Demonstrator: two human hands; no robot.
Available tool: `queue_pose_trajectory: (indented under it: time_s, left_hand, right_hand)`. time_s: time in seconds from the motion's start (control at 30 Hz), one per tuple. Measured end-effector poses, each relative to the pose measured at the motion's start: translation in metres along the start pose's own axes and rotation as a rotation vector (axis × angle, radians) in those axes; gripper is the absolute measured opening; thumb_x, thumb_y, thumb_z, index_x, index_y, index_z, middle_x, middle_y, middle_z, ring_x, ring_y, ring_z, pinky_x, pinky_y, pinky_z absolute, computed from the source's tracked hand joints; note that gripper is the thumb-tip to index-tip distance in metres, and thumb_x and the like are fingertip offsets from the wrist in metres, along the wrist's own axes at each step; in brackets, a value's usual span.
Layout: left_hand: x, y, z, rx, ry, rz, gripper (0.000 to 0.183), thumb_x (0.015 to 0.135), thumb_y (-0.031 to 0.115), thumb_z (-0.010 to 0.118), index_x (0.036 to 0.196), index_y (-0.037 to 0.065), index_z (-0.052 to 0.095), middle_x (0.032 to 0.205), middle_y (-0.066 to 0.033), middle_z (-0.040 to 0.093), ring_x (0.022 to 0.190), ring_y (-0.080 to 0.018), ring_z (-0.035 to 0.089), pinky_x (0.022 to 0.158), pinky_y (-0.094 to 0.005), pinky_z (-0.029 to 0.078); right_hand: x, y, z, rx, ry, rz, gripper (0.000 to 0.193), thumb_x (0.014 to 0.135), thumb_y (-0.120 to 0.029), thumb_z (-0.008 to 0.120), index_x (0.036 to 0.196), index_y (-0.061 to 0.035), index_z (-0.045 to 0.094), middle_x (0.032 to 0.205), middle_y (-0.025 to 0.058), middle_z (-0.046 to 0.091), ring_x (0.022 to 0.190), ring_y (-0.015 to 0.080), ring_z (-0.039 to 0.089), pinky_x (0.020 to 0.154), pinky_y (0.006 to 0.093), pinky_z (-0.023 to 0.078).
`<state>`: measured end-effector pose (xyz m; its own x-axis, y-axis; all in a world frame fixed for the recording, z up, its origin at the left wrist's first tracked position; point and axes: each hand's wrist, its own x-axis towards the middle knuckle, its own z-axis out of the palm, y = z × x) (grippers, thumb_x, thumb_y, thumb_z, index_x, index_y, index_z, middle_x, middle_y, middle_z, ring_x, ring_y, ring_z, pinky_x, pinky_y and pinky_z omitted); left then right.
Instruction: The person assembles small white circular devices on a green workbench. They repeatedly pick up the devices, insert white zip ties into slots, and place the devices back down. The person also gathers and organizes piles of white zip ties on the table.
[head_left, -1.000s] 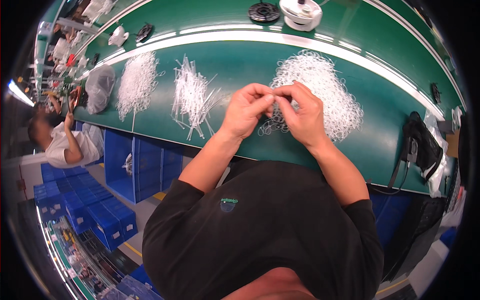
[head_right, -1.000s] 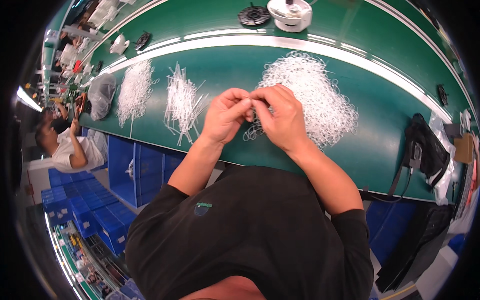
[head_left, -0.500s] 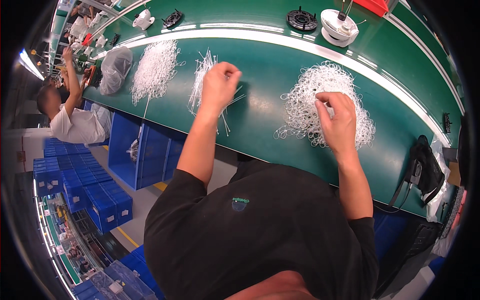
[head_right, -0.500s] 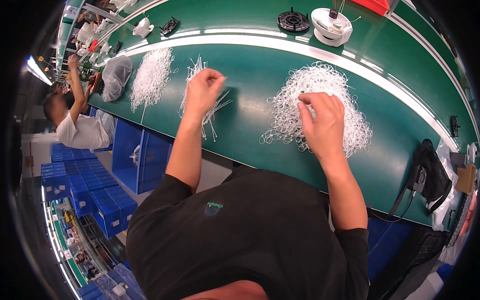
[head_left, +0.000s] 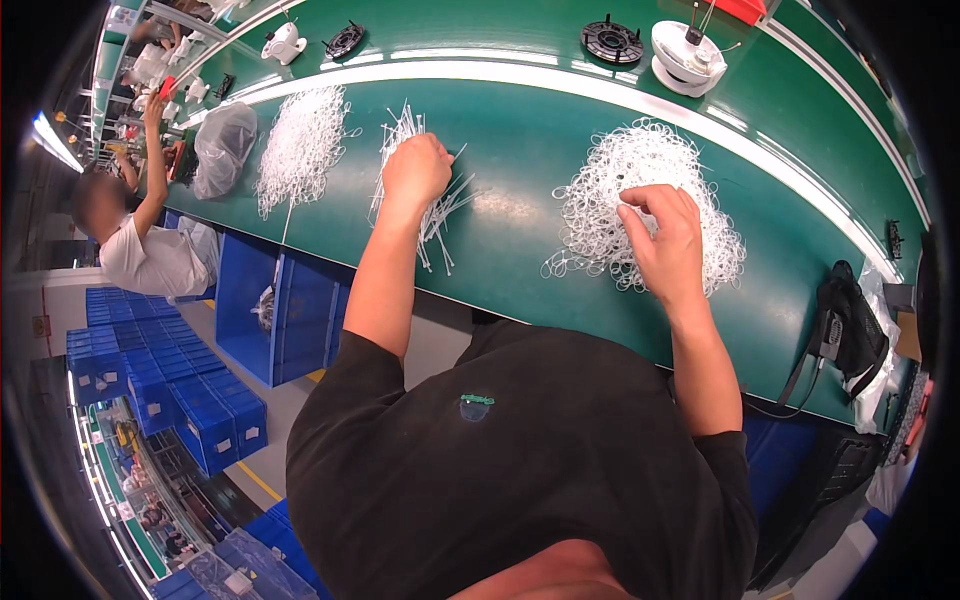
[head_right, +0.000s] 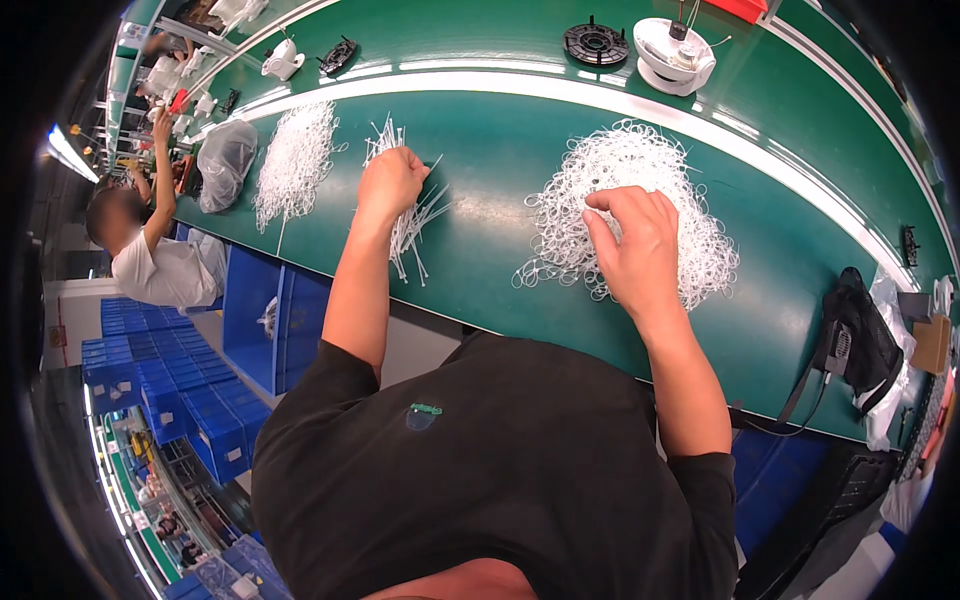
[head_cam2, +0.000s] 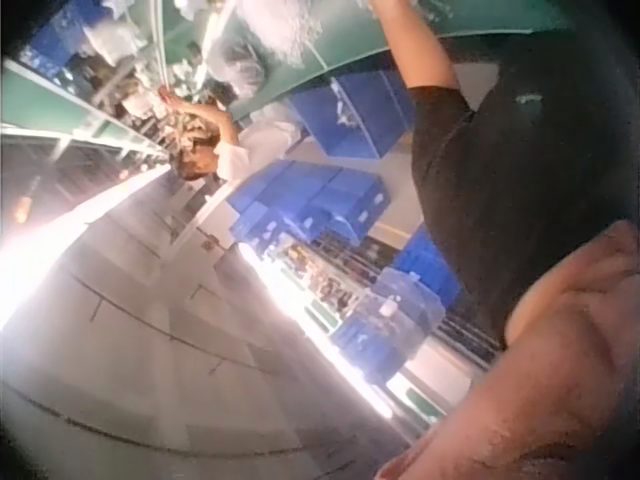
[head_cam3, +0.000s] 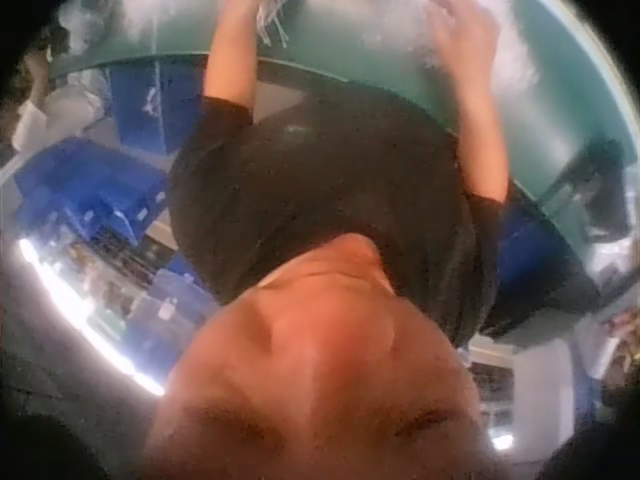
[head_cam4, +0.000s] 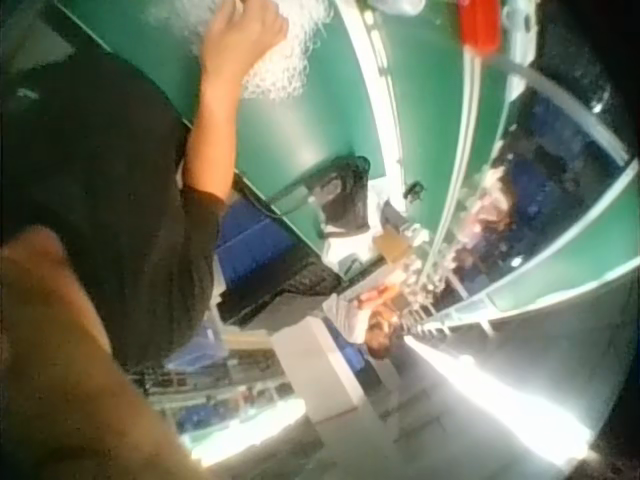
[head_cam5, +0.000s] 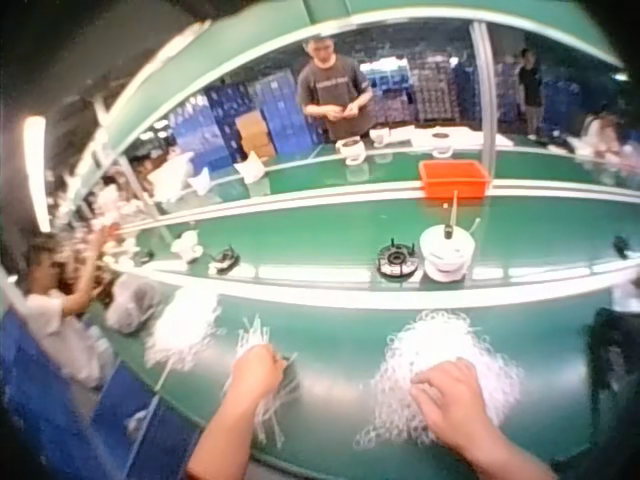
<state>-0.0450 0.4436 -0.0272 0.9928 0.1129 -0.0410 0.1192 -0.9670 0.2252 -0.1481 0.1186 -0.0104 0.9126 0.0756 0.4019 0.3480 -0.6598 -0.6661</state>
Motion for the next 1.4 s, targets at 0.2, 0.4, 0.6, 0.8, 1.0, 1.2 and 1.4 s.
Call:
queue_pose_trajectory:
  time_s: [0.2,0.4,0.6,0.8,1.0,1.2,1.4]
  left_hand:
    - [0.001,-0.005,0.004,-0.14,0.056,0.014,0.015,0.087,0.019,0.069,0.09,0.004,0.068,0.088,-0.0163,0.071,0.083,-0.0332,0.068,0.075,-0.0424,0.053]
    - [-0.013,0.017,-0.02,-0.799,0.321,0.131,0.016,0.093,0.014,0.065,0.093,-0.002,0.064,0.081,-0.0066,0.067,0.071,-0.014,0.061,0.067,-0.0293,0.049]
    - [-0.046,0.065,-0.026,-1.523,-0.065,0.227,0.012,0.101,0.012,0.056,0.102,0.0,0.054,0.092,-0.0107,0.067,0.071,-0.0102,0.062,0.06,-0.0231,0.051]
    - [-0.076,0.1,-0.002,-1.781,-0.337,0.22,0.012,0.098,0.006,0.061,0.106,0.0,0.057,0.096,-0.0114,0.067,0.075,-0.0136,0.065,0.067,-0.0263,0.056]
    - [-0.081,0.099,0.0,-1.804,-0.522,0.203,0.015,0.092,0.002,0.067,0.105,-0.002,0.063,0.094,-0.0099,0.069,0.077,-0.0127,0.065,0.069,-0.0249,0.055]
    - [-0.089,0.11,0.006,-1.595,-0.228,0.231,0.014,0.091,0.002,0.07,0.103,-0.003,0.068,0.094,-0.0078,0.069,0.072,-0.0095,0.063,0.065,-0.0231,0.054]
    - [-0.095,0.118,0.004,-1.28,-0.045,0.324,0.018,0.094,0.002,0.064,0.111,-0.002,0.07,0.092,-0.0053,0.066,0.073,-0.0092,0.061,0.066,-0.0223,0.052]
  right_hand:
    - [0.0,0.0,0.001,0.028,0.002,-0.025,0.01,0.084,-0.01,0.071,0.094,-0.0077,0.068,0.092,0.0068,0.067,0.091,0.0286,0.062,0.099,0.0472,0.039]
    - [0.005,-0.01,0.004,0.121,0.053,-0.063,0.012,0.083,-0.009,0.073,0.093,-0.0067,0.067,0.09,0.0085,0.067,0.085,0.028,0.063,0.088,0.0421,0.045]
    - [0.015,-0.039,0.018,0.418,0.064,-0.012,0.017,0.082,-0.008,0.074,0.095,-0.0037,0.064,0.089,0.0089,0.067,0.083,0.0249,0.066,0.074,0.0353,0.052]
    - [0.011,-0.038,0.032,0.701,-0.106,0.159,0.014,0.087,-0.008,0.072,0.092,-0.0005,0.061,0.083,0.0079,0.068,0.078,0.0181,0.069,0.069,0.0308,0.054]
    - [0.008,-0.03,0.022,0.947,-0.195,0.369,0.01,0.089,-0.005,0.07,0.092,0.0013,0.062,0.084,0.006,0.069,0.075,0.0116,0.069,0.068,0.0245,0.054]
    - [0.008,-0.028,0.022,1.022,-0.183,0.433,0.01,0.088,-0.004,0.069,0.094,0.0021,0.063,0.084,0.0074,0.069,0.076,0.0117,0.068,0.067,0.0246,0.054]
    - [0.011,-0.033,0.022,0.463,0.194,0.061,0.016,0.086,-0.002,0.069,0.1,0.0012,0.063,0.085,0.0098,0.069,0.074,0.0161,0.067,0.068,0.029,0.054]
